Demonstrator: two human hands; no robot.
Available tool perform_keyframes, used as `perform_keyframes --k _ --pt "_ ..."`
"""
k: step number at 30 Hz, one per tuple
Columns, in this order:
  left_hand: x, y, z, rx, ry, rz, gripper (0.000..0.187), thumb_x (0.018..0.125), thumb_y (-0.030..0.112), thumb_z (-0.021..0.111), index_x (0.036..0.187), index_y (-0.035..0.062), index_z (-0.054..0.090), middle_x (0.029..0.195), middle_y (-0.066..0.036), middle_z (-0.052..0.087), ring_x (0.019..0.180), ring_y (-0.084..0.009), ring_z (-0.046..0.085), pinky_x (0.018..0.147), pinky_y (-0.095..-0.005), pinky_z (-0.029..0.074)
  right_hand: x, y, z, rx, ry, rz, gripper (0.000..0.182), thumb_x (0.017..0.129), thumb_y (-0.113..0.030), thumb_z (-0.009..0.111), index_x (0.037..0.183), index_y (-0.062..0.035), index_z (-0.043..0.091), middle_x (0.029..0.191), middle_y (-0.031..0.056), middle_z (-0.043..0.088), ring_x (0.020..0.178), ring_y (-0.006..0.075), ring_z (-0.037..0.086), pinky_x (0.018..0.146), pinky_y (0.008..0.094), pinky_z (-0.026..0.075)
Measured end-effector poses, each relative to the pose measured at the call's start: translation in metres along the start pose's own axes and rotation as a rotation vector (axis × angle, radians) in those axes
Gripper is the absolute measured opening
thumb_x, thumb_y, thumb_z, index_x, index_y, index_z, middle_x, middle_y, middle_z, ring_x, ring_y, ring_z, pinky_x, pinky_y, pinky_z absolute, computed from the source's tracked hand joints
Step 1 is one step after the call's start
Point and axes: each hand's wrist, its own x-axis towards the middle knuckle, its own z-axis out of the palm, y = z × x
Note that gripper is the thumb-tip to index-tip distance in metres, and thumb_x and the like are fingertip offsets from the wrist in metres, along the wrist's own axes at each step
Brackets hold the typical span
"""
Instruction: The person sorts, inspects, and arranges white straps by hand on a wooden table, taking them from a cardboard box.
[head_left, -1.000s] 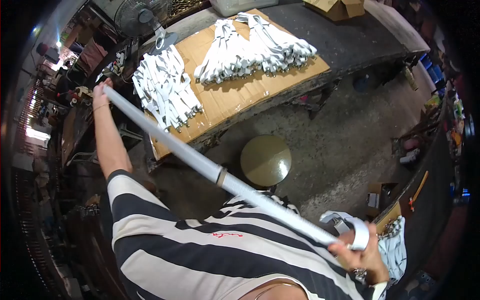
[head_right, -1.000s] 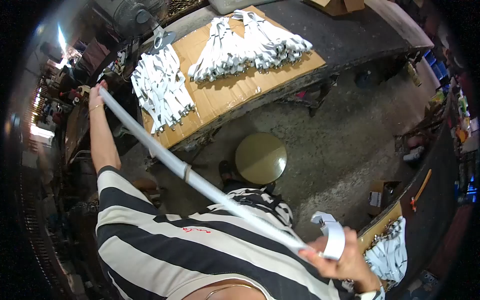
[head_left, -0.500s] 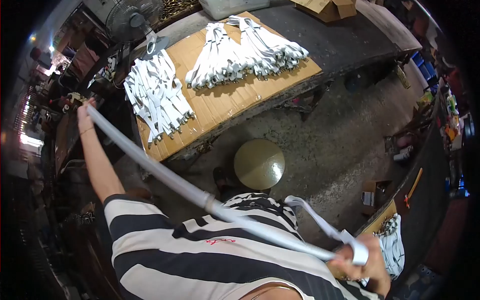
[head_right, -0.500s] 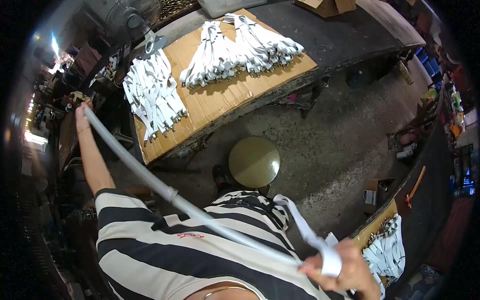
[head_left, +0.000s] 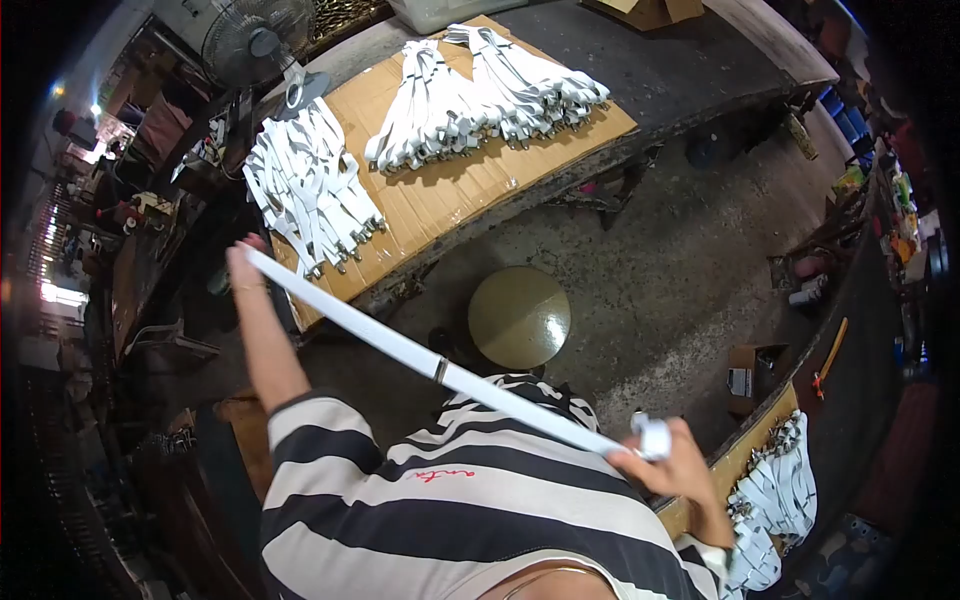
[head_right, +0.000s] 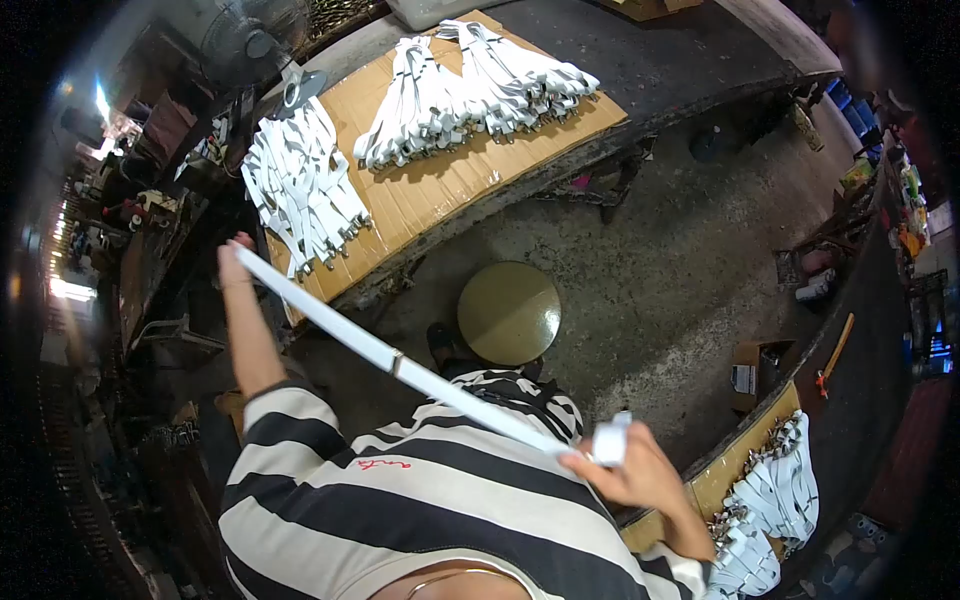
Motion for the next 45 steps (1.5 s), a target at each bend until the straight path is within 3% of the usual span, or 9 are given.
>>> perform_keyframes --k 2,4,16,20,22,26,31,41,45 --pt "-0.076 -0.084 0.041 0.461 0.269 -0.003 0.022 0.089 0.021 0.044 0.083 0.0004 0.049 0.074 -0.011 0.051 0.065 -0.0205 0.053 0.063 -0.0315 0.048 0.027 0.031 0.027 0.087 0.028 0.08 0.032 0.081 -0.028 0.065 0.064 -0.0016 0.062 0.048 0.0062 0.053 0.041 0.0156 0.049 0.042 0.0288 0.037" --pt "-0.127 -0.152 0.035 -0.097 0.387 -0.153 0.02 0.089 0.012 0.039 0.073 0.0051 0.049 0.068 -0.006 0.047 0.058 -0.0183 0.049 0.053 -0.0307 0.044 0.042 0.061 0.053 0.244 0.064 0.192 0.035 0.083 -0.029 0.063 0.06 -0.0027 0.06 0.046 0.0037 0.051 0.042 0.0106 0.047 0.042 0.028 0.035" --pt "-0.343 -0.329 0.043 -0.036 0.58 -0.777 0.037 0.094 0.038 0.04 0.096 0.0017 0.047 0.089 -0.015 0.057 0.085 -0.0278 0.057 0.083 -0.0452 0.047 0.068 0.133 0.084 0.938 0.032 0.502 0.032 0.098 -0.029 0.034 0.083 -0.0047 0.048 0.057 0.0062 0.056 0.039 0.0081 0.045 0.035 0.0216 0.034" --pt "-0.348 -0.351 0.076 0.966 0.739 -0.854 0.069 0.082 0.048 0.055 0.13 0.0024 0.034 0.121 -0.022 0.05 0.11 -0.034 0.049 0.087 -0.0479 0.043 0.08 0.148 0.106 0.765 0.099 0.463 0.031 0.095 -0.029 0.043 0.085 -0.0016 0.055 0.066 0.0046 0.059 0.048 0.0075 0.049 0.043 0.0221 0.039" --pt "-0.333 -0.371 0.069 1.35 0.155 -0.528 0.054 0.08 0.045 0.057 0.109 -0.0013 0.057 0.107 -0.022 0.06 0.097 -0.0343 0.058 0.083 -0.0384 0.046 0.089 0.147 0.111 0.719 0.167 0.327 0.03 0.092 -0.029 0.051 0.089 -0.0002 0.06 0.074 0.001 0.058 0.06 0.0055 0.05 0.052 0.0226 0.04" --pt "-0.358 -0.316 0.253 0.945 -0.488 -0.362 0.052 0.09 0.044 0.045 0.081 -0.002 0.067 0.074 -0.013 0.066 0.071 -0.0183 0.064 0.069 -0.03 0.048 0.096 0.127 0.11 0.756 0.174 0.474 0.024 0.091 -0.025 0.053 0.092 -0.0017 0.059 0.076 0.0008 0.058 0.063 0.0063 0.051 0.053 0.0214 0.04" --pt "-0.382 -0.297 0.35 0.394 -0.949 -1.074 0.047 0.094 0.042 0.043 0.089 -0.0016 0.062 0.077 -0.005 0.06 0.068 -0.0125 0.056 0.067 -0.0279 0.045 0.105 0.146 0.121 0.735 0.281 0.244 0.027 0.089 -0.024 0.056 0.099 0.0013 0.056 0.078 0.0043 0.06 0.066 0.0101 0.053 0.058 0.0247 0.043" --pt "-0.391 -0.331 0.379 -0.199 -0.473 -1.092 0.016 0.091 0.011 0.045 0.098 -0.0014 0.052 0.097 -0.011 0.057 0.097 -0.021 0.056 0.091 -0.0337 0.044 0.102 0.171 0.122 0.367 0.48 0.474 0.026 0.085 -0.022 0.059 0.078 0.0029 0.064 0.061 -0.0004 0.056 0.056 0.0083 0.046 0.051 0.0271 0.037" --pt "-0.379 -0.346 0.357 -0.321 -0.203 -1.143 0.019 0.094 0.012 0.039 0.105 -0.0031 0.043 0.099 -0.013 0.054 0.092 -0.0211 0.056 0.094 -0.0409 0.044 0.105 0.155 0.126 0.176 0.435 0.52 0.029 0.081 -0.025 0.062 0.08 0.0037 0.064 0.061 0.0137 0.06 0.057 0.0203 0.058 0.055 0.0347 0.042"
